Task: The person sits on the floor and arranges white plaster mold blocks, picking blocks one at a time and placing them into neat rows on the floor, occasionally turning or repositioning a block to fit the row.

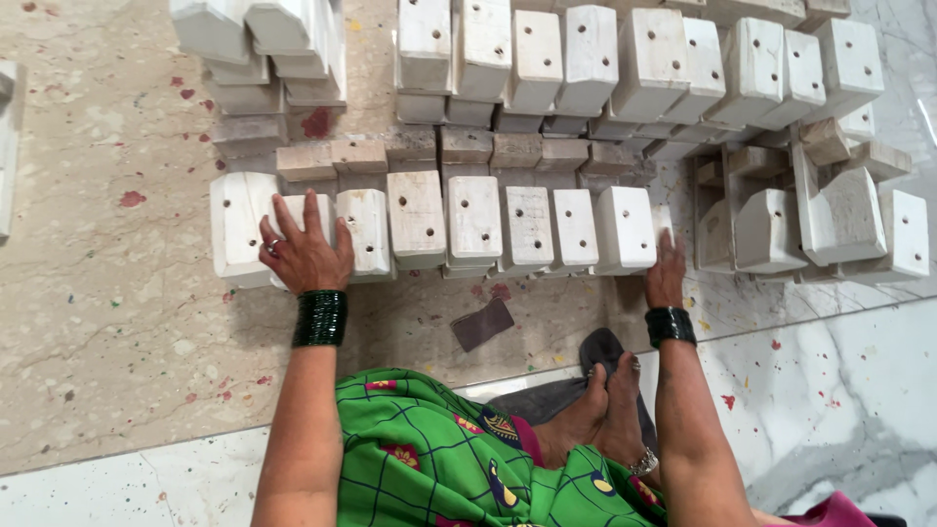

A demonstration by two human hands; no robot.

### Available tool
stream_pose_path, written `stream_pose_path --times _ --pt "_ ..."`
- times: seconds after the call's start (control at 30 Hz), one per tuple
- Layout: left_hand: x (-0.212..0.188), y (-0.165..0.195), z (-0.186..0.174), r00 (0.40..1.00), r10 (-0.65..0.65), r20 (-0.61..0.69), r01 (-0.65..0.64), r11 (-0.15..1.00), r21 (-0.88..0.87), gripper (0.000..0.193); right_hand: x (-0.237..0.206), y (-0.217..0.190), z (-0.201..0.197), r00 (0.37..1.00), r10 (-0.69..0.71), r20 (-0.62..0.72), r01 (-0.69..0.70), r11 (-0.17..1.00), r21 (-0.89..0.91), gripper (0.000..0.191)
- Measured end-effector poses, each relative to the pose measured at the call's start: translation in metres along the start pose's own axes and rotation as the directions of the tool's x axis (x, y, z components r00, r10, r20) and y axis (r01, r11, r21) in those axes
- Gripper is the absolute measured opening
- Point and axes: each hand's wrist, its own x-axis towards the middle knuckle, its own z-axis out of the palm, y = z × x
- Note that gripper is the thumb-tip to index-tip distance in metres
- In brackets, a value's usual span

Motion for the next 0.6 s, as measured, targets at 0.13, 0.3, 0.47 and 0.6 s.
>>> stream_pose_path --times 0.13,0.3,0.47,0.6 --pt "0.001 0.002 0.002 0.999 -0.027 0.034 0.026 1.0 0.015 0.063 -0.034 0.006 0.001 0.988 -0.007 -0.153 0.014 0.999 0.047 0.065" --pt "0.004 0.001 0.008 0.992 0.03 0.119 -0.039 0.996 0.078 0.07 -0.097 0.021 0.006 0.991 0.106 0.081 -0.107 0.994 0.007 0.065" --pt "0.007 0.001 0.013 0.983 0.039 0.18 -0.024 0.996 -0.083 0.076 -0.127 0.026 0.015 0.879 -0.404 0.253 0.469 0.831 -0.3 0.045" --pt "0.001 0.005 0.012 0.979 0.086 0.184 -0.063 0.99 -0.128 0.081 -0.139 0.017 0.018 0.938 -0.212 0.276 0.278 0.934 -0.226 0.054"
